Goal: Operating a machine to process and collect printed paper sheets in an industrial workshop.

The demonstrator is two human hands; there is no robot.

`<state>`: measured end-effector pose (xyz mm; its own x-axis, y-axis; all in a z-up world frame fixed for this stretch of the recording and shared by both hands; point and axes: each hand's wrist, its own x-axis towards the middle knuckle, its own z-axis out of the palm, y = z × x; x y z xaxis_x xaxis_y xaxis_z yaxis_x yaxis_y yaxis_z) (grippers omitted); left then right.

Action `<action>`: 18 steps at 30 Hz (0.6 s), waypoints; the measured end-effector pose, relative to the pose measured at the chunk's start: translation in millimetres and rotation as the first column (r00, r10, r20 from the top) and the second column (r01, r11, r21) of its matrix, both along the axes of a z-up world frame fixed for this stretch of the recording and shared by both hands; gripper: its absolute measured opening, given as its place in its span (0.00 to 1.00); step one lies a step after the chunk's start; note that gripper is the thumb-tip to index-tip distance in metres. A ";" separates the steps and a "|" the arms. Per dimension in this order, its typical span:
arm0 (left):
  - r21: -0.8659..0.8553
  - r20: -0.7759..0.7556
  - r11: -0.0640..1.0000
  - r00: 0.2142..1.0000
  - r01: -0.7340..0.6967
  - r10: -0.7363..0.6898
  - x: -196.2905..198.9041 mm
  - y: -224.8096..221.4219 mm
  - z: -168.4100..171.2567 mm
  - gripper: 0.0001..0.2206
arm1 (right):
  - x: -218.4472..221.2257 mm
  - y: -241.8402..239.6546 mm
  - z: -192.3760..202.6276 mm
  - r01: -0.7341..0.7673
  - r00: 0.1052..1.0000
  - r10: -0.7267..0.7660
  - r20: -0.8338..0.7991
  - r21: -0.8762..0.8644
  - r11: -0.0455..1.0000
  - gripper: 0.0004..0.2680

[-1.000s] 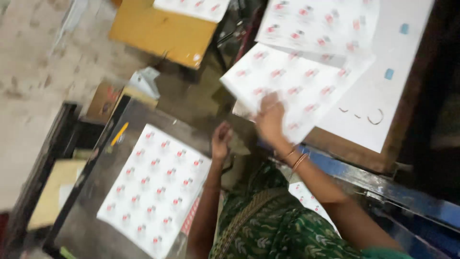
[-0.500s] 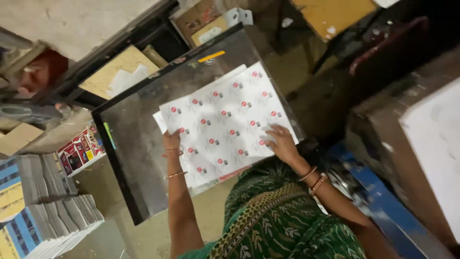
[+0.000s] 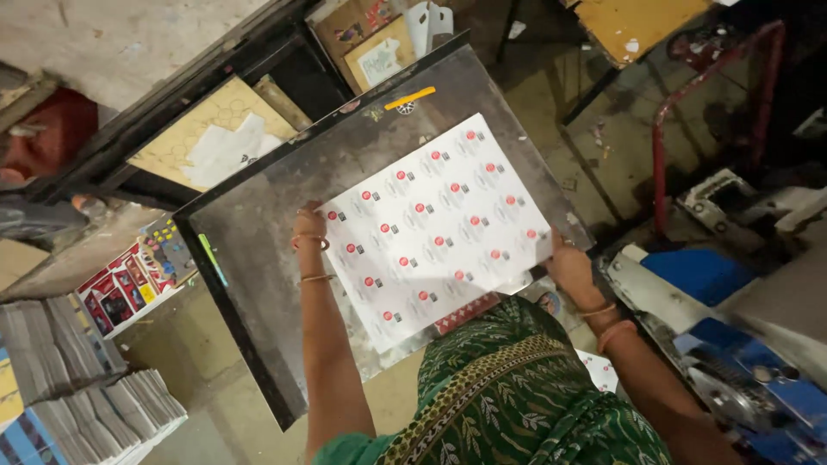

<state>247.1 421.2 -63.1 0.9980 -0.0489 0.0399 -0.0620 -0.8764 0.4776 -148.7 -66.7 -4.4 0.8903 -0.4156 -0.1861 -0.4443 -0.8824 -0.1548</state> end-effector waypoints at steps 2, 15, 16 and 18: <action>0.018 -0.191 0.996 0.979 0.083 -0.078 11.4 2.9 -14.1 0.14 | 4.0 3.4 5.3 0.115 0.992 -0.107 -0.069 0.125 0.985 0.31; 0.131 0.324 0.986 0.935 0.107 -0.145 -125.5 -196.0 -2.5 0.21 | -77.4 -24.6 3.4 0.225 0.881 -0.335 0.335 0.326 0.918 0.20; 0.046 0.425 0.959 0.863 0.280 -0.273 -150.0 -226.6 -14.9 0.19 | -93.2 -32.0 3.6 0.281 0.867 -0.409 0.285 0.397 0.874 0.15; -0.363 0.313 0.809 0.878 0.462 -0.362 -202.1 -303.8 18.0 0.24 | -125.3 -56.9 8.2 0.368 0.827 -0.498 0.263 0.416 0.831 0.10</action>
<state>45.0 117.4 -45.1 0.8491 -0.3822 0.3647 -0.5178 -0.4656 0.7177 -274.0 -123.6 3.9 0.6620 -0.7427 -0.1009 -0.6265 -0.4744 -0.6185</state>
